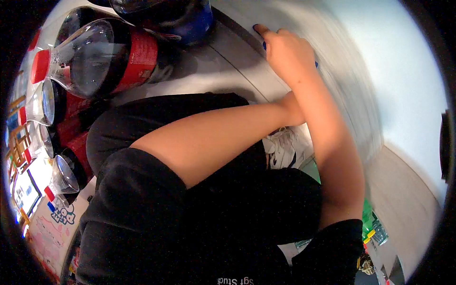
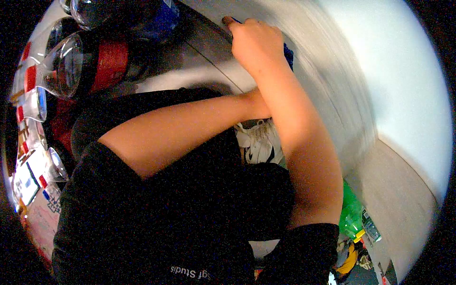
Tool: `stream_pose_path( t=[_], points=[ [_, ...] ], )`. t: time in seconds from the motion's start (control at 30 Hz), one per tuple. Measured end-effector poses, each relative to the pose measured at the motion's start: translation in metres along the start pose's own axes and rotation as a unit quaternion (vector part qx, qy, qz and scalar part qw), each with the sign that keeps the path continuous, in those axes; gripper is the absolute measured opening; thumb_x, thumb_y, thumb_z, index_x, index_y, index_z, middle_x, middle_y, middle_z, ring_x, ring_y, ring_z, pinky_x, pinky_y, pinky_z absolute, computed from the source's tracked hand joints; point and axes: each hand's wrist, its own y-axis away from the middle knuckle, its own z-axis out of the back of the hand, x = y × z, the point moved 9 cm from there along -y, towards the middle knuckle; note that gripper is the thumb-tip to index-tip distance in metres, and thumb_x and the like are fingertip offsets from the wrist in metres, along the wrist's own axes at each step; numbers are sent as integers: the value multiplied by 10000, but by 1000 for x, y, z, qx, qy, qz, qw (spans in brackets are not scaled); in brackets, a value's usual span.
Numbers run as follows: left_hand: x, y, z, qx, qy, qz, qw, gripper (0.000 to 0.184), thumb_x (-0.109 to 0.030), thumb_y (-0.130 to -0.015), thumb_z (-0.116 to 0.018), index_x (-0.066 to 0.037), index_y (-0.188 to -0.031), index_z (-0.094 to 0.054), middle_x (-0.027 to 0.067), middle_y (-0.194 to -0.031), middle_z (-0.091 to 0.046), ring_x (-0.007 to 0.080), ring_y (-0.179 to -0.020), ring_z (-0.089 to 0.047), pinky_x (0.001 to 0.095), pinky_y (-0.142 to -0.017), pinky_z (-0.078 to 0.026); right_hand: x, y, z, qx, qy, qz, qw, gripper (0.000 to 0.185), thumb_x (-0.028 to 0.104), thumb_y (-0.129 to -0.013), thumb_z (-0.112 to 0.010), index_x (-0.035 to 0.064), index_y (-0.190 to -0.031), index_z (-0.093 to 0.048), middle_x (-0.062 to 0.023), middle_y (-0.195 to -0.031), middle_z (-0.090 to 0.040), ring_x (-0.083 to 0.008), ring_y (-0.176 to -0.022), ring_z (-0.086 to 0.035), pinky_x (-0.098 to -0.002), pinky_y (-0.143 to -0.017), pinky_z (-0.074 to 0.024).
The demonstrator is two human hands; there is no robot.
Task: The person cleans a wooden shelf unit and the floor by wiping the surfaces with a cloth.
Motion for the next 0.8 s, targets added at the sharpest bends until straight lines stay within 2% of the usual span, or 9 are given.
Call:
stream_pose_path(
  t=[0.1,0.2,0.3,0.4,0.47,0.53,0.6,0.67,0.8],
  points=[
    [-4,-2,5,-26,66,-18,997,247,-209,-840,-614,-34,-1013,-605,187,-1110,-611,297,-1067,-546,420,-952,-396,-2,9,5,-16,2,26,1000,359,137,-822,-510,241,-1141,-638,-115,-816,-657,-315,-768,-661,-441,-652,-529],
    [6,-9,2,-45,29,34,998,347,-293,-885,-511,-32,-1099,-590,192,-1194,-589,327,-1127,-534,410,-960,-404,-5,12,3,14,-6,8,1000,356,138,-820,-511,240,-1136,-640,-117,-819,-660,-310,-759,-663,-443,-640,-529],
    [-3,1,5,-45,-7,-27,999,341,-289,-886,-507,-32,-1092,-593,194,-1207,-580,331,-1137,-526,405,-969,-400,1,0,2,16,16,11,1000,350,142,-822,-513,240,-1132,-642,-114,-817,-661,-305,-759,-662,-445,-643,-527],
    [-7,4,3,2,-14,-27,1000,346,-297,-889,-506,-35,-1097,-592,197,-1224,-568,331,-1156,-515,404,-980,-393,3,-5,-1,11,14,-1,1000,355,144,-818,-518,245,-1136,-641,-112,-812,-660,-303,-758,-661,-447,-644,-524],
    [3,-9,-5,-16,-1,-30,999,350,-303,-888,-509,-37,-1101,-593,195,-1225,-569,330,-1160,-513,405,-984,-390,5,3,5,-33,8,36,999,355,137,-816,-516,241,-1131,-641,-118,-796,-660,-306,-754,-665,-444,-634,-523],
    [3,-13,-2,-34,14,-34,999,355,-308,-887,-513,-40,-1104,-595,192,-1225,-570,329,-1164,-512,405,-988,-388,2,9,5,-15,16,26,999,343,135,-817,-512,237,-1117,-645,-118,-795,-660,-306,-763,-666,-445,-637,-522],
    [9,-13,-4,-15,-8,19,1000,358,-309,-882,-524,-41,-1106,-599,189,-1221,-574,327,-1159,-514,404,-992,-386,0,9,5,4,25,13,1000,333,133,-818,-509,232,-1102,-649,-118,-795,-661,-306,-772,-666,-445,-640,-522],
    [3,-3,1,-20,-1,14,1000,359,-309,-879,-527,-41,-1107,-599,188,-1218,-575,327,-1153,-516,404,-994,-383,0,5,2,43,8,-9,999,331,131,-821,-502,220,-1105,-648,-120,-805,-662,-309,-785,-663,-447,-648,-521],
    [-9,6,6,-7,-12,-24,1000,366,-316,-878,-531,-44,-1112,-597,191,-1219,-572,328,-1148,-515,404,-1005,-372,4,-3,-1,13,-6,4,1000,353,131,-820,-502,212,-1134,-639,-125,-819,-662,-313,-781,-657,-445,-652,-520]
  ],
)
